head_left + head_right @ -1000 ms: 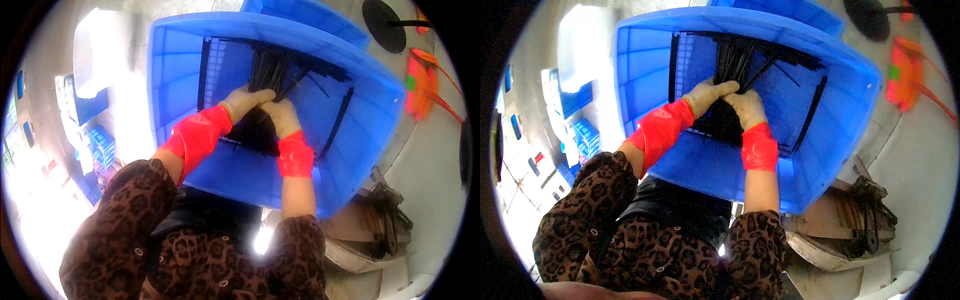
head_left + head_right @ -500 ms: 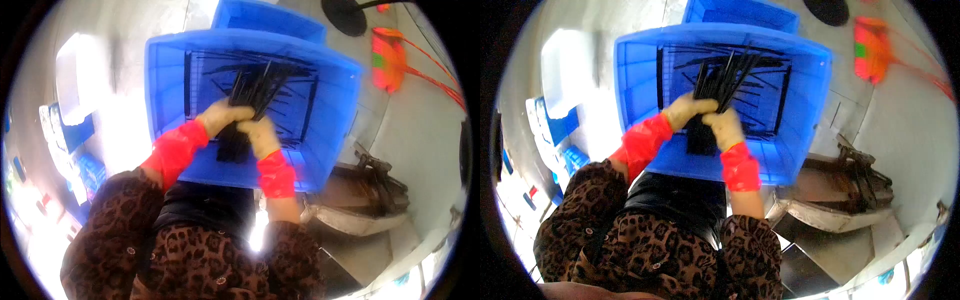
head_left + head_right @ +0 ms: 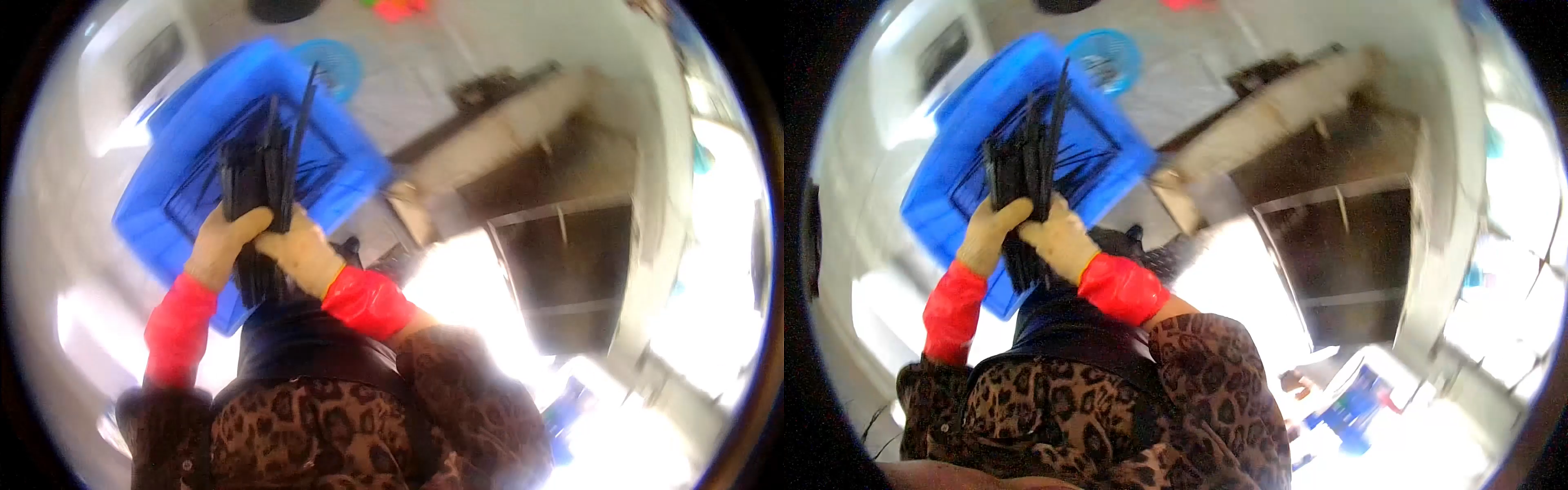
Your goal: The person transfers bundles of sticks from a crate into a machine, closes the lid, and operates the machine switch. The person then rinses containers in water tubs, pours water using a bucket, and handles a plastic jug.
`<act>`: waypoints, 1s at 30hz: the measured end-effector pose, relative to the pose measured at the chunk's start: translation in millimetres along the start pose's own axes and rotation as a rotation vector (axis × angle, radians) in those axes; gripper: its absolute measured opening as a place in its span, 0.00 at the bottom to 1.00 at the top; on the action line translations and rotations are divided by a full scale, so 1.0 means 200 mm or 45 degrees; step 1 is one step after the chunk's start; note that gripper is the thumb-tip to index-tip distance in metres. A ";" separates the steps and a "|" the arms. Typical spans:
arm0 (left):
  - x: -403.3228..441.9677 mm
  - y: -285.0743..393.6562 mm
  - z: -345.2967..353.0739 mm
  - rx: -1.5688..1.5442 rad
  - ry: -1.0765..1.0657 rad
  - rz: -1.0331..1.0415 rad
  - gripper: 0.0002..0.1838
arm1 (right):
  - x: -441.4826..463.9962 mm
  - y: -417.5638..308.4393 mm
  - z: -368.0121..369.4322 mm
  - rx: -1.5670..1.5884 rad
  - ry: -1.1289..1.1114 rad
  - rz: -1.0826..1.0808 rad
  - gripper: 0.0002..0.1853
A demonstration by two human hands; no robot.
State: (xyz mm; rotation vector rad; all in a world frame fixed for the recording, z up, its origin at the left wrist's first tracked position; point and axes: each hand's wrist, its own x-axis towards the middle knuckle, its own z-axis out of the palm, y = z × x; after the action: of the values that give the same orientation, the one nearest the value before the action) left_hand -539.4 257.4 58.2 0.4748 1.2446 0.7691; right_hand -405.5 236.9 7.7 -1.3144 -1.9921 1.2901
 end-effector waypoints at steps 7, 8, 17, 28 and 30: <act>-0.23 -0.14 0.78 0.528 -0.596 -0.132 0.22 | -0.76 -0.13 -0.44 1.172 0.797 0.771 0.19; -0.25 -0.18 0.88 0.627 -0.692 -0.119 0.23 | -0.86 -0.10 -0.47 1.182 0.912 0.675 0.18; -0.09 -0.44 1.61 0.593 -1.158 0.333 0.15 | -1.35 0.28 -1.30 -0.547 0.504 0.132 0.12; -0.07 -0.52 1.62 -0.006 -0.674 -0.266 0.22 | -1.18 0.55 -1.47 -0.698 1.091 0.628 0.23; -0.17 -0.43 1.38 0.144 -0.935 -0.265 0.21 | -1.28 0.42 -1.31 -0.147 1.342 0.667 0.16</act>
State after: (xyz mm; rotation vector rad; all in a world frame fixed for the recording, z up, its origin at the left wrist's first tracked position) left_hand -257.2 198.1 96.2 0.6349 0.6333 0.2938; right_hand -52.1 144.7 94.3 -2.0630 -1.0107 0.4163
